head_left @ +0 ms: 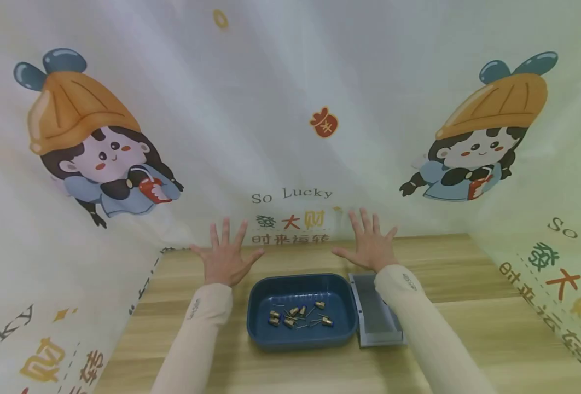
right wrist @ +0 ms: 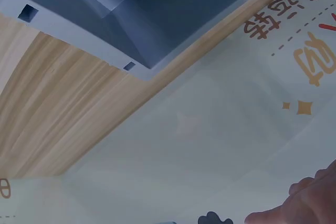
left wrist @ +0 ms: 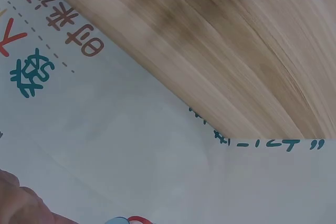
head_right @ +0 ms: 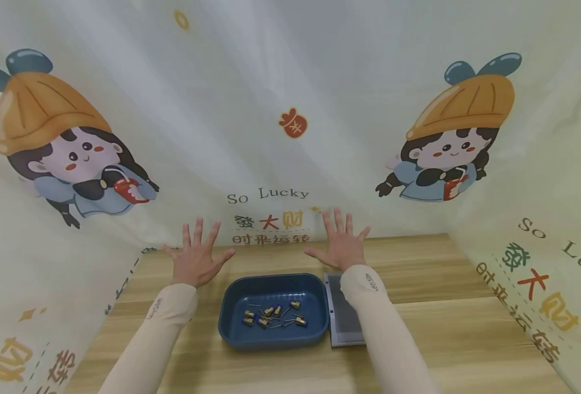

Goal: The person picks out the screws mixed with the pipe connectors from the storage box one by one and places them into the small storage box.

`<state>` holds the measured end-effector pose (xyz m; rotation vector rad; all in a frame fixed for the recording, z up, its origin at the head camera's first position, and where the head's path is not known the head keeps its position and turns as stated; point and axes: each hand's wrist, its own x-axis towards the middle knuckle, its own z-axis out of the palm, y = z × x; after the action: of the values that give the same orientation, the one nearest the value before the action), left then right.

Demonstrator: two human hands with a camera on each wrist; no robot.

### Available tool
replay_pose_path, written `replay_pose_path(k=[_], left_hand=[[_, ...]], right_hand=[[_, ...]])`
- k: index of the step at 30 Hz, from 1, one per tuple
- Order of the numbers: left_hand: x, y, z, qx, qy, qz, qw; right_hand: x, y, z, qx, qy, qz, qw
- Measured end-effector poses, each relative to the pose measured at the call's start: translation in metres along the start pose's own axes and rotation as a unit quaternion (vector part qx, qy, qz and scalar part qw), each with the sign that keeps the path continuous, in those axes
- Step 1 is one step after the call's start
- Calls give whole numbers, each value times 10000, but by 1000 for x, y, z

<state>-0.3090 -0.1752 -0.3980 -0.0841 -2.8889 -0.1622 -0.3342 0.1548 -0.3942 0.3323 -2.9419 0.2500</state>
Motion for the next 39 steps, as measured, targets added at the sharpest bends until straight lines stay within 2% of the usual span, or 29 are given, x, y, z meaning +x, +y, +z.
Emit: replay_pose_path(k=[6, 12, 16, 20, 22, 28, 32, 36, 39], left_hand=[[-2, -1, 1, -222, -58, -13, 9997], [-6, -3, 2, -1189, -209, -215, 9925], [-11, -8, 7, -1795, -149, -353, 9830], [-17, -14, 11, -2371, -78, -433, 9705], [-19, -16, 13, -2709, -17, -438, 9616], [-23, -16, 18, -3586, -69, -650, 9312], [-25, -12, 20, -3849, -174, -904, 9183], [-29, -12, 26, -4042, -249, -1139, 9072], [-34, -12, 30, -4254, -325, -1342, 8944]], right_hand=[[-2, 5, -3, 116, 28, -56, 9999], [-7, 12, -2, 744, 252, -194, 9967], [-12, 15, 3, 1591, 445, -392, 9855], [-16, 12, 6, 2620, 372, -453, 9633], [-18, 10, 8, 2977, 313, -386, 9534], [-22, 3, 16, 3902, 195, -276, 9201], [-25, -4, 23, 4298, 70, -404, 9020], [-30, -10, 30, 4535, -115, -416, 8902], [-33, -14, 38, 4532, -214, -452, 8900]])
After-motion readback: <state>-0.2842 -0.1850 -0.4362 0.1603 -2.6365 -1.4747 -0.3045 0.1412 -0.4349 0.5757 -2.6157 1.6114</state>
